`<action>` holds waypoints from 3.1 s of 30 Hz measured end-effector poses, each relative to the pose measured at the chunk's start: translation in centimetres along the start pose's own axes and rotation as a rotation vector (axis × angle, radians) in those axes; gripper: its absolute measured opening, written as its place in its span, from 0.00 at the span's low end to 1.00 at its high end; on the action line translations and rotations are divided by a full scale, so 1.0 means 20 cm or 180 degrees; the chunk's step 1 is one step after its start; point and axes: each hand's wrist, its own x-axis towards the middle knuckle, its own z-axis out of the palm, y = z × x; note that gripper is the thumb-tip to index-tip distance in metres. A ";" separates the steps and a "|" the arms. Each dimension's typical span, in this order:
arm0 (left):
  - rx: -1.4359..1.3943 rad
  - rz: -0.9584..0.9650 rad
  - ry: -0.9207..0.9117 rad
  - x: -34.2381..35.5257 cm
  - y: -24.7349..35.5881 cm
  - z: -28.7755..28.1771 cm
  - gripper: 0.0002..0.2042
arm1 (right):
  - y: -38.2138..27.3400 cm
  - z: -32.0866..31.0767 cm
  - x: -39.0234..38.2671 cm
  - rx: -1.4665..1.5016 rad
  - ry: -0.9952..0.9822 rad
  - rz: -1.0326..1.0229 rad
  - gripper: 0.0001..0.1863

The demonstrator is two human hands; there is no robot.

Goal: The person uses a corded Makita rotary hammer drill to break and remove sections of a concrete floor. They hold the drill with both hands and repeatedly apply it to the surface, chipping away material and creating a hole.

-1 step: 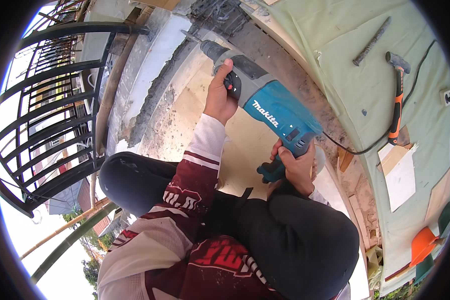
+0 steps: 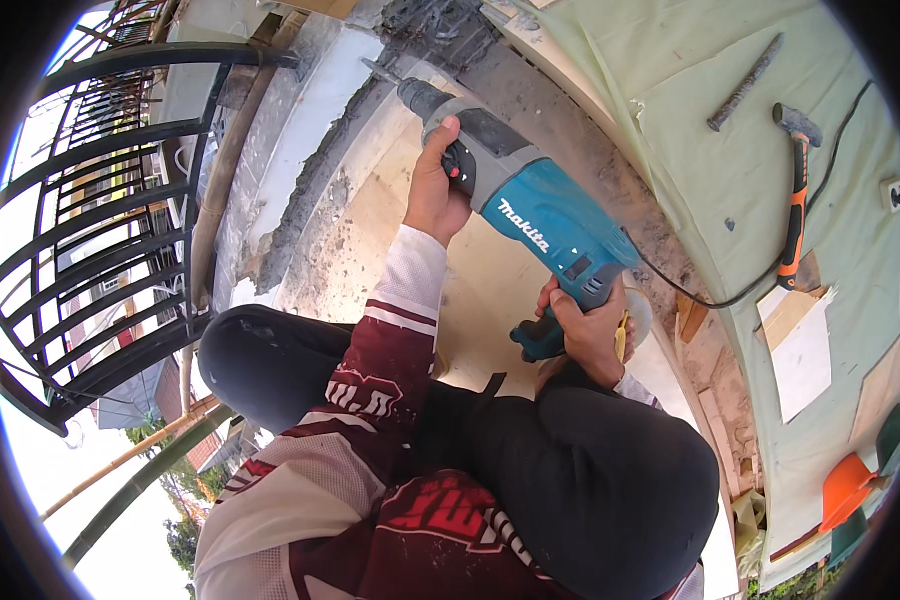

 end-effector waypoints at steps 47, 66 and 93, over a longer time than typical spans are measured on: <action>-0.1312 0.0502 -0.0926 0.29 0.21 0.04 0.36 | -0.78 0.39 0.35 -0.3250 -0.0545 -0.2035 0.35; -0.0618 0.0139 -0.0179 0.02 0.07 -0.15 0.28 | 0.00 0.05 0.04 -0.1063 -0.0219 -0.0584 0.30; -0.1724 0.0360 -0.0266 0.17 0.19 -0.13 0.32 | -0.55 0.35 0.17 -0.3405 -0.0830 -0.1525 0.50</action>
